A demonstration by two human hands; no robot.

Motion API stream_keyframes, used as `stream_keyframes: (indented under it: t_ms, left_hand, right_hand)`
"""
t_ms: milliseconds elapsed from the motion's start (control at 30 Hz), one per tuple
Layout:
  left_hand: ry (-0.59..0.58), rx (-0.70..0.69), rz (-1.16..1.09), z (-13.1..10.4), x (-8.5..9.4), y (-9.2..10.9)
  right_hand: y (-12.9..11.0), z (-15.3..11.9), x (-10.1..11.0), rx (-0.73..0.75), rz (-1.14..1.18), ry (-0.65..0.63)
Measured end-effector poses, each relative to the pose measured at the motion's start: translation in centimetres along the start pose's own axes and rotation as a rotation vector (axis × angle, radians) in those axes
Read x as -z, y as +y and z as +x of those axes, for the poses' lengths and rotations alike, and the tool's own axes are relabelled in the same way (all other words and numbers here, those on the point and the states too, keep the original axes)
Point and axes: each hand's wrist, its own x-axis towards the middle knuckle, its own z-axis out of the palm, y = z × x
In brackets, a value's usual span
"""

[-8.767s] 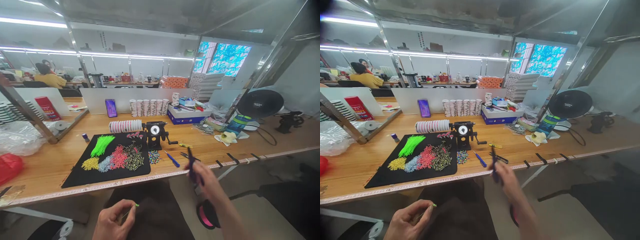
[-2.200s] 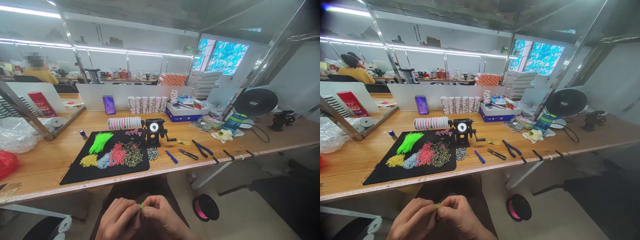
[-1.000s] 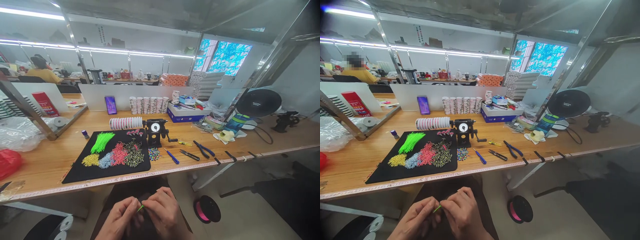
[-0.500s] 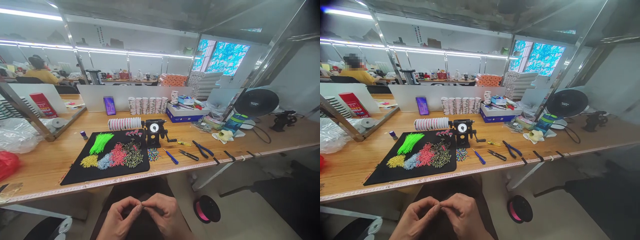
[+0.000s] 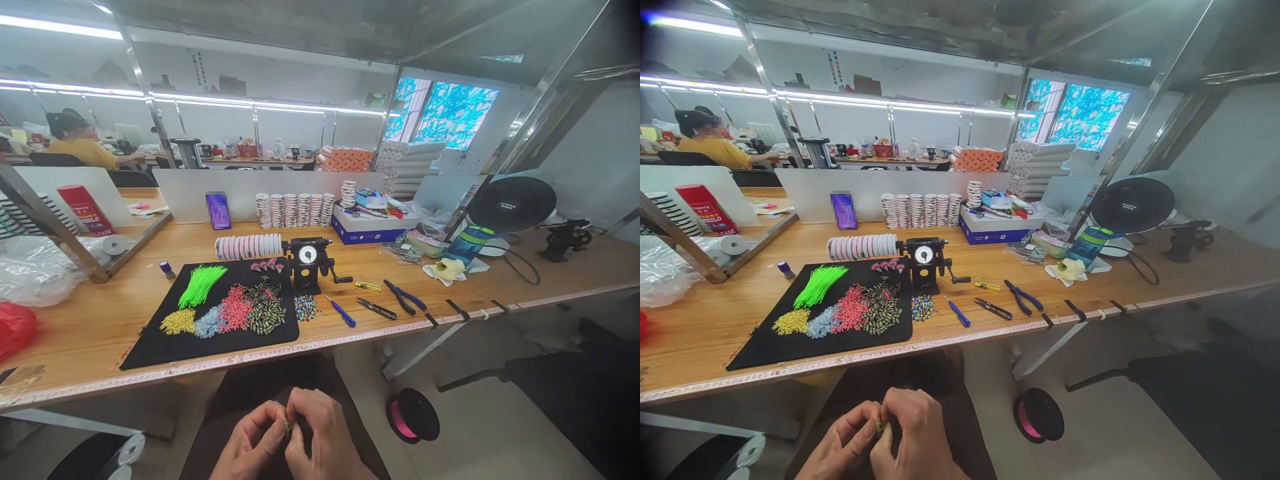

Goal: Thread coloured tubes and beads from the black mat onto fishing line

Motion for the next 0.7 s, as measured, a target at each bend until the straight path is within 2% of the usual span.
stream_keyframes:
  t_ms: [67, 200, 300, 400, 467, 533, 600, 700]
  left_hand:
    - [-0.024, 0.058, -0.105, 0.0, 0.0, 0.0]
    - [-0.054, 0.089, -0.207, 0.0, -0.7, 1.5]
    - [-0.052, 0.099, -0.206, 0.1, -1.0, 2.4]
    - [0.089, 0.02, 0.042, 0.0, -1.0, 2.6]
    - [0.226, -0.162, 0.334, -0.3, -1.0, 2.8]
    - [0.3, -0.36, 0.589, -0.6, -1.0, 3.2]
    - [0.244, -0.451, 0.762, -0.8, -1.0, 3.7]
    - [0.145, -0.439, 0.848, -0.8, -1.0, 4.2]
  right_hand:
    - [0.2, 0.0, -0.2, -0.034, 0.068, -0.027]
    - [0.6, 0.3, 0.7, -0.25, 0.571, -0.202]
    - [0.7, 0.4, 1.2, -0.341, 0.791, -0.225]
    - [0.9, 0.2, 0.9, -0.402, 0.881, -0.213]
    - [1.2, 0.1, 0.6, -0.421, 0.916, -0.205]
    - [1.4, 0.1, 0.3, -0.416, 0.91, -0.198]
    - [1.6, 0.1, 0.2, -0.415, 0.894, -0.198]
    - [1.6, 0.2, 0.3, -0.422, 0.867, -0.212]
